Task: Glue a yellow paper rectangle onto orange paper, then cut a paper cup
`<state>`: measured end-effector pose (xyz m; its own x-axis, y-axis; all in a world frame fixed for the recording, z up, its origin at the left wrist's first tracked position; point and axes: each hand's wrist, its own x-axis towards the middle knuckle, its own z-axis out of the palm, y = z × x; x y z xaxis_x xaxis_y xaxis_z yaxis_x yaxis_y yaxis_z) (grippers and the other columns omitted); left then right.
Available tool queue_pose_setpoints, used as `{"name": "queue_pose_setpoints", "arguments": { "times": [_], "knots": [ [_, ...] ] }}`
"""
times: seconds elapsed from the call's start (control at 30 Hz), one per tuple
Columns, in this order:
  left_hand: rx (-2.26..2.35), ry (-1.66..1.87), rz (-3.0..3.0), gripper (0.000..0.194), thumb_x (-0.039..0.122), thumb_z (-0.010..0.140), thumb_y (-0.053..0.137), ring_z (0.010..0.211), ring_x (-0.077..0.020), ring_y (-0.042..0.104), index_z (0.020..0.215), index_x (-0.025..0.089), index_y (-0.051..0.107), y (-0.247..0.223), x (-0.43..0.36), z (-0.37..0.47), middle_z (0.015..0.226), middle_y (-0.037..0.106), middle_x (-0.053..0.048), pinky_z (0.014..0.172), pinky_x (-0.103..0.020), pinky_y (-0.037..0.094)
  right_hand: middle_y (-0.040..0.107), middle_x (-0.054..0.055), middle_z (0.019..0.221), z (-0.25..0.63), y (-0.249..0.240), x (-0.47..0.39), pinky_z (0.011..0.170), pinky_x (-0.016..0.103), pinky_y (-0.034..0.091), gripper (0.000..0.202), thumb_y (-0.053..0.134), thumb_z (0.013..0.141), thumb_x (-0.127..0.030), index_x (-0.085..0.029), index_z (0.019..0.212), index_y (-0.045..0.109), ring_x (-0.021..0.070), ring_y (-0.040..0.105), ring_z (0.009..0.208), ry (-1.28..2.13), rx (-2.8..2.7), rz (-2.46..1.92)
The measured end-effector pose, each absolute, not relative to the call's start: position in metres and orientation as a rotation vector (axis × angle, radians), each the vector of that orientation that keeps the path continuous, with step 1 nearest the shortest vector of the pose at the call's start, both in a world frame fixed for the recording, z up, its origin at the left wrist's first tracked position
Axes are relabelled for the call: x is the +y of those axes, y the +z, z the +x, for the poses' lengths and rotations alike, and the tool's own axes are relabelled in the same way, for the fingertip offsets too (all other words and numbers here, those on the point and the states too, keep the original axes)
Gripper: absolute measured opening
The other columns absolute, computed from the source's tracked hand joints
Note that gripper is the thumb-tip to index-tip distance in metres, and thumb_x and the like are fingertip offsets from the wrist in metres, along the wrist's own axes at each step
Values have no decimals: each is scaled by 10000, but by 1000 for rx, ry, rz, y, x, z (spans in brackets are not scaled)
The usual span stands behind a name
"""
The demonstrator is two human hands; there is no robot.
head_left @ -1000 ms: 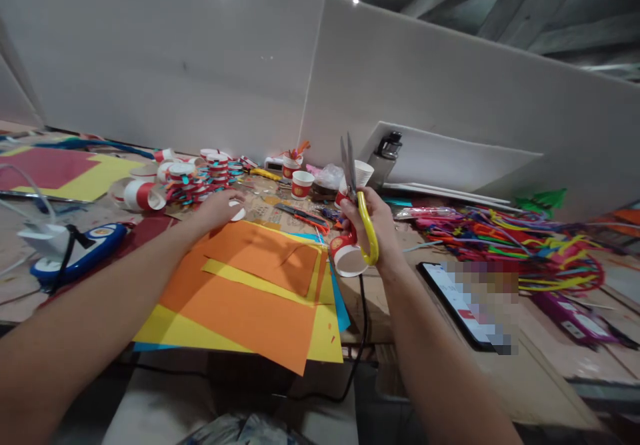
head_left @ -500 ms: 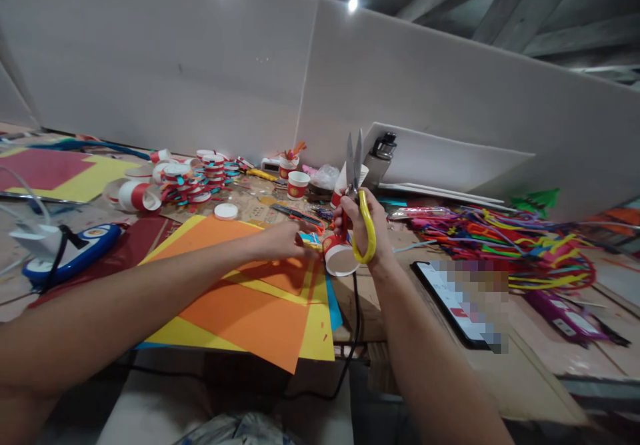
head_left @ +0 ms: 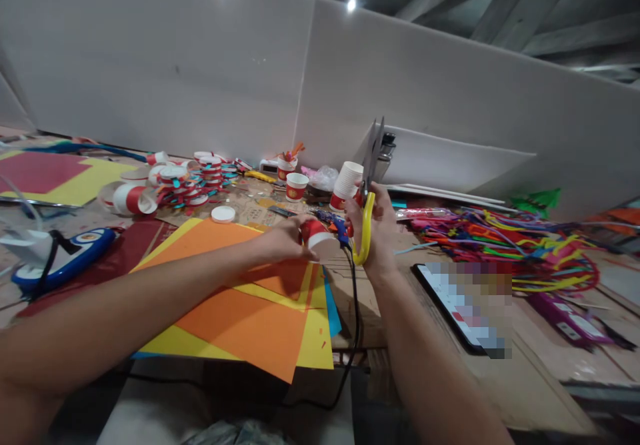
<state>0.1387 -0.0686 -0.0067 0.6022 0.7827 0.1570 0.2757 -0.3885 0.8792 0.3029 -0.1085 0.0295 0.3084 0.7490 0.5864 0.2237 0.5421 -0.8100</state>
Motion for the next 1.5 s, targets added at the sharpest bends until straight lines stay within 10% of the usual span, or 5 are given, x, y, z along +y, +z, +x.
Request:
{"name": "queue_pose_setpoints", "arguments": {
  "times": [0.6,0.87,1.23,1.5],
  "knots": [
    [1016,1300,2174,689,413,733,738,1069,-256,536,1309,185,435,-19,-54,65,1226,521,-129,893,-400,468,578,-20,790,236,11,-98,464,215,474,325,676,737,-413,-239,951,503,104,561,573,980,-1155,-980],
    [922,1384,2007,339,404,882,565,989,-197,568,1151,200,583,-10,-61,60,1162,568,-84,816,-312,483,590,-23,774,240,8,-86,547,253,488,299,672,673,-285,-220,909,500,112,557,591,938,-1136,-990],
    [662,904,1145,417,504,777,684,703,-146,642,995,151,655,-12,-57,64,891,691,-81,555,-216,473,633,5,878,247,7,-96,768,324,502,461,687,675,-274,-253,1088,484,179,623,803,866,-1435,-930],
    [528,1014,1204,455,370,763,730,930,-171,616,1163,182,624,-10,-58,65,1176,637,-111,628,-204,487,633,-2,872,247,7,-96,715,293,505,434,679,678,-272,-254,1073,501,156,611,750,852,-1419,-945]
  ]
}}
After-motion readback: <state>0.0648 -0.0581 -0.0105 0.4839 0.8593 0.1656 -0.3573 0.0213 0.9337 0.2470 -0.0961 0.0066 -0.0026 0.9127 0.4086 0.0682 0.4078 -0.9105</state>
